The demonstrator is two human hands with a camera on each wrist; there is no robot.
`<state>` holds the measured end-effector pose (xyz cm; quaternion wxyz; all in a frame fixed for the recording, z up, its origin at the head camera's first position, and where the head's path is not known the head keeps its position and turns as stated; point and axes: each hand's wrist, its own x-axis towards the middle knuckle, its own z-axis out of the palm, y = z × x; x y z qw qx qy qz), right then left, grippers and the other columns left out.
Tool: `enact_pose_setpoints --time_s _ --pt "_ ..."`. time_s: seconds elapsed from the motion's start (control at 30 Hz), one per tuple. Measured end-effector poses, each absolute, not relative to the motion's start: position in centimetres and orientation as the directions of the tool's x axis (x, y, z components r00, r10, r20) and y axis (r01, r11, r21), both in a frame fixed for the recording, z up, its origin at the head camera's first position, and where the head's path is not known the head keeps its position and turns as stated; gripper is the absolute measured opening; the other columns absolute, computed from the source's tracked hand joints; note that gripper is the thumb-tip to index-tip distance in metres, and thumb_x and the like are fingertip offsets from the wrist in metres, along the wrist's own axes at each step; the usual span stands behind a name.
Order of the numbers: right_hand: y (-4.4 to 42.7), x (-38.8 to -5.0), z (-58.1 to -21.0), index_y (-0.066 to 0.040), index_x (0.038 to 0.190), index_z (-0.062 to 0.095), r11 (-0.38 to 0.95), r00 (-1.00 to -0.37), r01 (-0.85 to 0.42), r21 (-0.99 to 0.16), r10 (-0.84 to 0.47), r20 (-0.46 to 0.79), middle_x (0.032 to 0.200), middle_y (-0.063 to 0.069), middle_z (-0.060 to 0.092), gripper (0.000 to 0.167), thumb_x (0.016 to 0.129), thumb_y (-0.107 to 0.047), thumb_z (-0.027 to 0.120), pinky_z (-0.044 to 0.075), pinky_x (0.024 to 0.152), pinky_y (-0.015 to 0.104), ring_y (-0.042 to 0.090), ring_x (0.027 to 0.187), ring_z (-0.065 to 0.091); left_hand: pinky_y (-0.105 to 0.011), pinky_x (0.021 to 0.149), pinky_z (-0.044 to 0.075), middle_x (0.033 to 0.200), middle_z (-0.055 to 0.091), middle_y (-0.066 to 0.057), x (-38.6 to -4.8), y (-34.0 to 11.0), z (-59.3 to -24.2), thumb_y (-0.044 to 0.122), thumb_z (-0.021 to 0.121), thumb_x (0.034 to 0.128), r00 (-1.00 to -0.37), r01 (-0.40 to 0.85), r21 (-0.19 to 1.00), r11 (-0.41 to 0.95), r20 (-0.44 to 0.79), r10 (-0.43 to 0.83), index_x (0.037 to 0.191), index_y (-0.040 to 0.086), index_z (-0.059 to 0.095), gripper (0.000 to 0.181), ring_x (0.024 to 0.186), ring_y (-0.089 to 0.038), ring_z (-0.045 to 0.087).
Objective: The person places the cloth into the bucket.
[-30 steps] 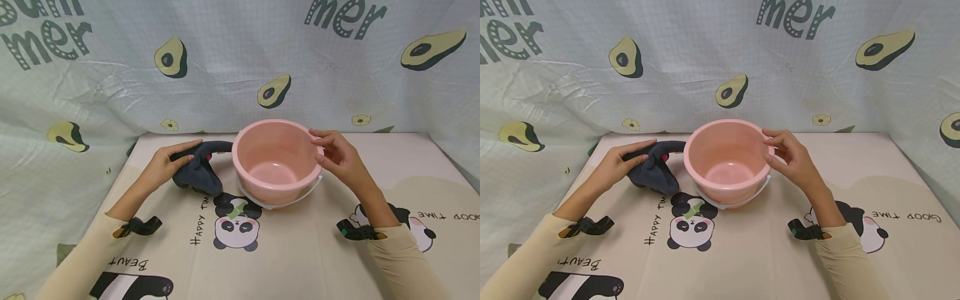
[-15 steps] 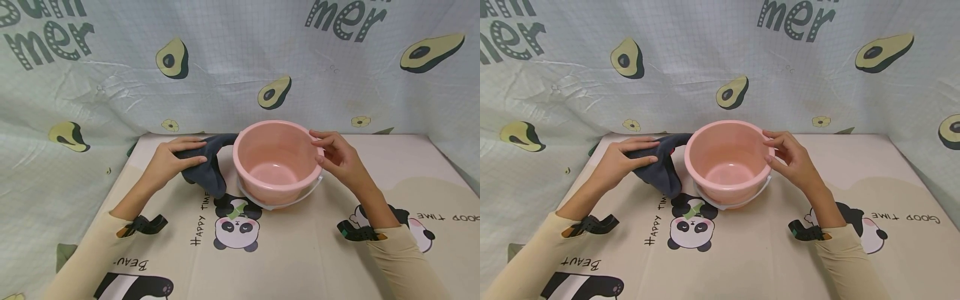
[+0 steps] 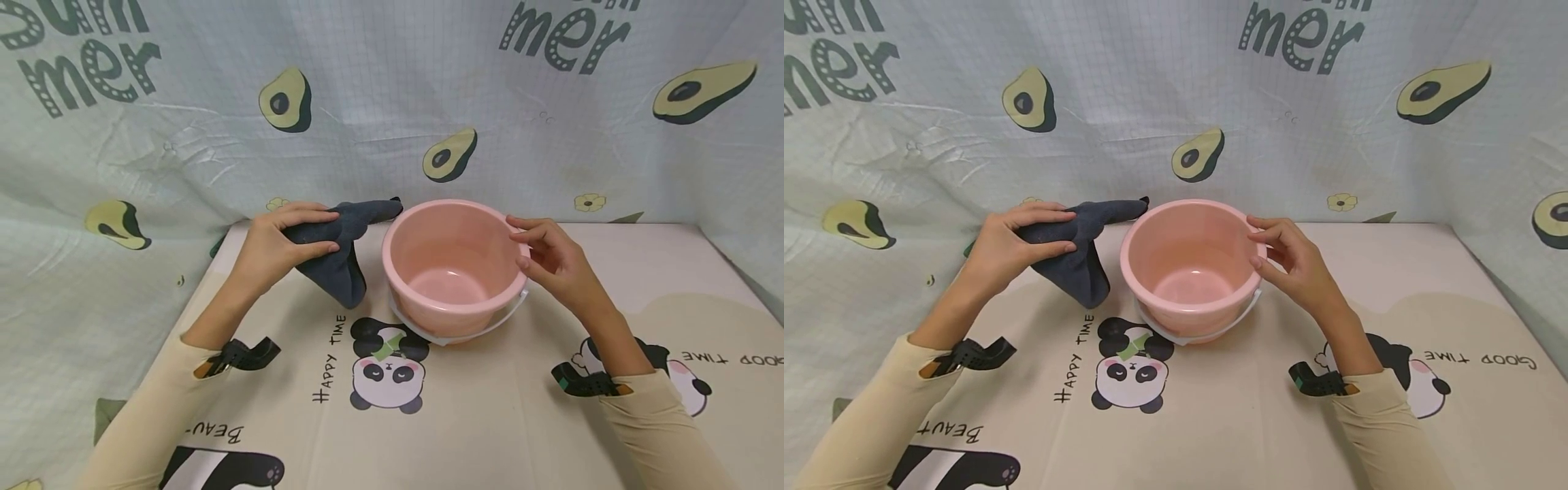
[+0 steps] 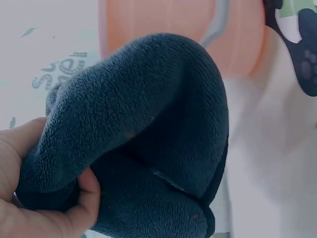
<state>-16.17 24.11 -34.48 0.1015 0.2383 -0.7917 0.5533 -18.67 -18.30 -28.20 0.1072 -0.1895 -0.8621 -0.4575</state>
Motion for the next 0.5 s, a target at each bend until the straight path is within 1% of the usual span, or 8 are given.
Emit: enact_pose_setpoints --time_s 0.13,0.3,0.37,0.5 --pt "24.1 -16.3 -34.6 0.004 0.125 0.059 0.259 -0.859 -0.5 -0.827 -0.272 0.434 0.145 0.01 0.051 0.031 0.094 0.007 0.063 0.045 0.103 0.017 0.011 0.132 0.054 -0.023 0.103 0.044 0.123 0.071 0.0 -18.8 -18.1 -27.4 0.012 0.091 0.0765 -0.896 0.443 0.744 0.501 0.39 0.212 0.113 0.018 0.081 0.038 0.119 -0.012 0.06" --pt "24.2 -16.3 -34.6 0.004 0.124 0.059 0.269 -0.859 -0.501 -0.823 -0.27 0.435 0.146 0.01 0.051 0.031 0.094 0.006 0.063 0.044 0.103 0.017 0.01 0.133 0.054 -0.021 0.098 0.048 0.115 0.073 0.001 -19.1 -17.8 -26.5 0.009 0.09 0.0764 -0.883 0.467 0.761 0.45 0.427 0.193 0.111 0.016 0.081 0.037 0.112 -0.01 0.063" --pt "24.1 -16.3 -34.5 0.004 0.124 0.059 0.273 -0.86 -0.501 -0.821 -0.268 0.435 0.146 0.01 0.051 0.031 0.094 0.006 0.063 0.044 0.103 0.017 0.01 0.133 0.053 -0.021 0.096 0.049 0.113 0.073 0.002 -19.1 -17.7 -26.1 0.009 0.09 0.0772 -0.88 0.472 0.765 0.439 0.435 0.189 0.111 0.016 0.081 0.036 0.11 -0.009 0.063" --pt "24.1 -16.2 -34.5 0.004 0.124 0.059 0.266 -0.858 -0.504 -0.822 -0.268 0.439 0.145 0.011 0.051 0.031 0.094 0.006 0.063 0.044 0.103 0.017 0.01 0.133 0.053 -0.022 0.096 0.049 0.112 0.073 0.003 -19.2 -17.3 -25.5 0.008 0.089 0.0787 -0.867 0.496 0.758 0.423 0.455 0.202 0.111 0.016 0.081 0.034 0.11 -0.01 0.063"
